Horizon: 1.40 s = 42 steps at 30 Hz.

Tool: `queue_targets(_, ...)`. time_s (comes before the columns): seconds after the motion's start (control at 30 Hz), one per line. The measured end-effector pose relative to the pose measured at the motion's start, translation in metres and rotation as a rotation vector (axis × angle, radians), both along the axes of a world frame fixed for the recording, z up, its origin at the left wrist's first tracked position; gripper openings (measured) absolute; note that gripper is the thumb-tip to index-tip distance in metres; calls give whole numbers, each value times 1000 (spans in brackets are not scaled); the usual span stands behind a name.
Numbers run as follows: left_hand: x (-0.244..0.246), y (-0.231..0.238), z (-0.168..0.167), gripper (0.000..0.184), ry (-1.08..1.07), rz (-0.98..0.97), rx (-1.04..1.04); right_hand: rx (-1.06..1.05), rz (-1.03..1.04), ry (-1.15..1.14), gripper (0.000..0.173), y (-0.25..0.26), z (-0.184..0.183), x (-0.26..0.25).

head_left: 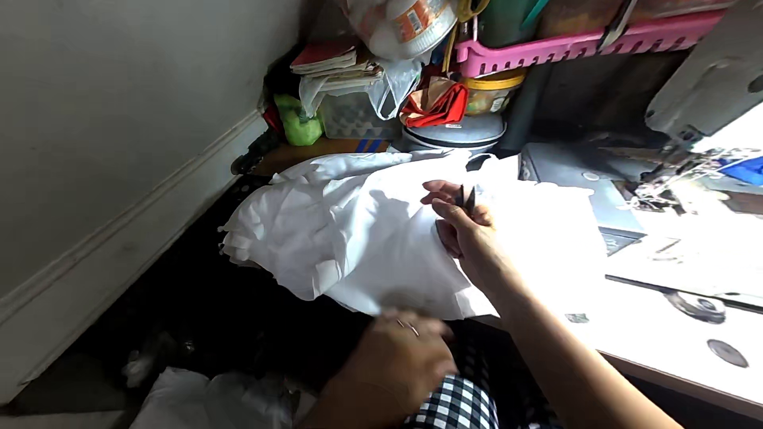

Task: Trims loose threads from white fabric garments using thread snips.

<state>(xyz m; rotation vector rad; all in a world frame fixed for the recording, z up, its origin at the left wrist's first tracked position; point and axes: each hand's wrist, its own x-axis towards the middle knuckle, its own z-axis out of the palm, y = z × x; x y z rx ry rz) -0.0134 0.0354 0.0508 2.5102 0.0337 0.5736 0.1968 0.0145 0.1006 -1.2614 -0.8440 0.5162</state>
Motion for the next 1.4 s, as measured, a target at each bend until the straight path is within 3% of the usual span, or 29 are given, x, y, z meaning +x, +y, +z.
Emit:
queue_targets(0.1, -4, -27, -29, 14, 145, -224, -34, -58, 14, -296, 27, -13, 2, -2)
queue_targets(0.2, -12, -29, -36, 18, 173, -329, -319, -127, 69, -691, 27, -24, -4, -5)
queue_targets(0.33, -33, -14, -33, 18, 20, -49, -406, -297, 81, -1004, 40, -27, -25, 1)
queue_targets(0.43, -51, 8, -17, 19, -112, 254, -427, -279, 118, -908, 37, -36, -43, 22)
queue_targets(0.5, -55, 18, -11, 27, -165, 431, -257, -285, 256, -739, 37, -48, -45, 35)
queue_targets(0.6, -39, 22, -13, 46, -156, 462, 117, -308, 370, -598, 41, -62, -45, 42)
queue_targets(0.67, -20, 21, -22, 36, -171, 419, 206, -310, 355, -553, 42, -67, -47, 40)
queue_targets(0.73, -7, 23, -23, 19, -251, 444, -58, -325, 334, -483, 42, -74, -45, 39)
queue_targets(0.87, -4, 53, 13, 16, -485, 557, -1062, -385, 217, -322, 38, -84, -45, 35)
queue_targets(0.97, -1, 69, 29, 20, -615, 580, -1457, -329, 215, -326, 38, -80, -51, 35)
queue_targets(1.27, -3, 79, 30, 22, -598, 594, -1619, -351, 178, -277, 38, -80, -49, 31)
queue_targets(1.4, -6, 74, 31, 24, -569, 537, -1578, -368, 149, -281, 36, -81, -50, 30)
